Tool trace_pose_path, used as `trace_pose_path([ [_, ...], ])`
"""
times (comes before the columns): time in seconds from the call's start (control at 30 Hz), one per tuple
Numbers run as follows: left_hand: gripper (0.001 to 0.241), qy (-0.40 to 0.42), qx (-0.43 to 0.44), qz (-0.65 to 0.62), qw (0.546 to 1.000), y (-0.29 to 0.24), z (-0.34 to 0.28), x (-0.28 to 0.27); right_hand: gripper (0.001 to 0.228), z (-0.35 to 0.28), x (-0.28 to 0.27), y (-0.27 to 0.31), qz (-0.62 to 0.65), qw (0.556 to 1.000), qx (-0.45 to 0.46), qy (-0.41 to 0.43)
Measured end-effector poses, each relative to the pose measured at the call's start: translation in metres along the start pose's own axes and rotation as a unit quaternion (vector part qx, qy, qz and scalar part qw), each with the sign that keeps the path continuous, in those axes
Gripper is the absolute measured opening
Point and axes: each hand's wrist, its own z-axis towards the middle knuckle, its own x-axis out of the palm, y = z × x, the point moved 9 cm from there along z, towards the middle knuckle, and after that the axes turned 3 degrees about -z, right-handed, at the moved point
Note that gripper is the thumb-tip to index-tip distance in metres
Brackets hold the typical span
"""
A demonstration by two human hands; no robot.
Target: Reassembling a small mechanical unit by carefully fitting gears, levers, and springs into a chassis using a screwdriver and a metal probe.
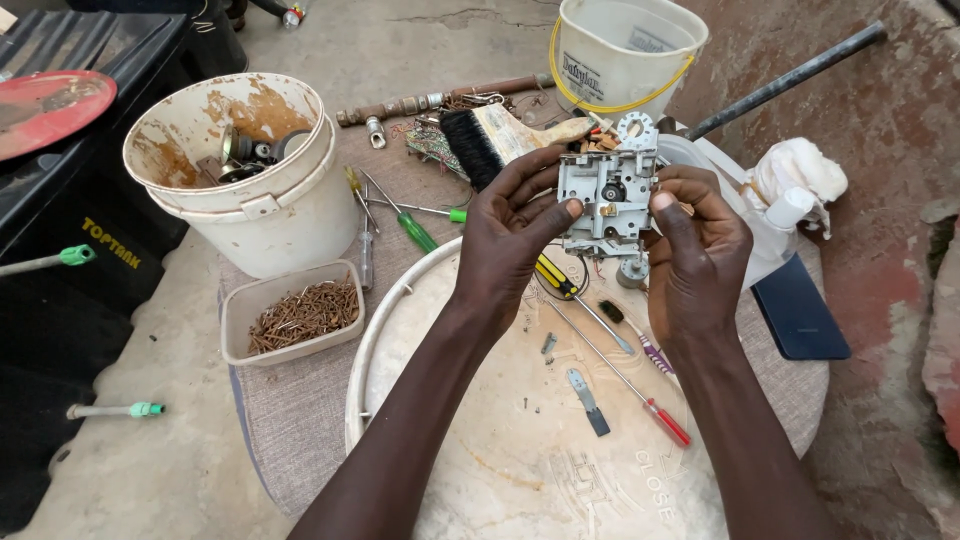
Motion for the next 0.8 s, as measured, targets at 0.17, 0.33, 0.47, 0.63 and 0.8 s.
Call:
trace_pose_path([
  [0.17,0.059,-0.003,-0.029,-0.005,1.0,0.007,-0.001,0.0,0.013,0.004,-0.008,-0.01,-0.003,1.0,-0.005,0.005],
  [0.33,0.06,0.004,-0.047,0.002,0.999,0.014,0.0,-0.002,0.013,0.003,-0.008,-0.009,-0.006,1.0,-0.003,0.008],
  [0.47,0.058,0.001,-0.053,-0.017,0.998,0.017,-0.003,-0.004,0.013,0.0,-0.001,-0.004,0.001,1.0,0.017,0.006],
  [0.63,0.058,-0.005,-0.057,-0.014,0.998,0.018,-0.003,-0.006,0.013,0.001,0.0,-0.002,0.014,1.0,0.024,0.004],
  [0.8,0.058,0.0,-0.056,-0.012,0.998,0.022,0.0,-0.007,0.011,0.006,-0.01,-0.014,0.02,0.999,0.026,0.003],
])
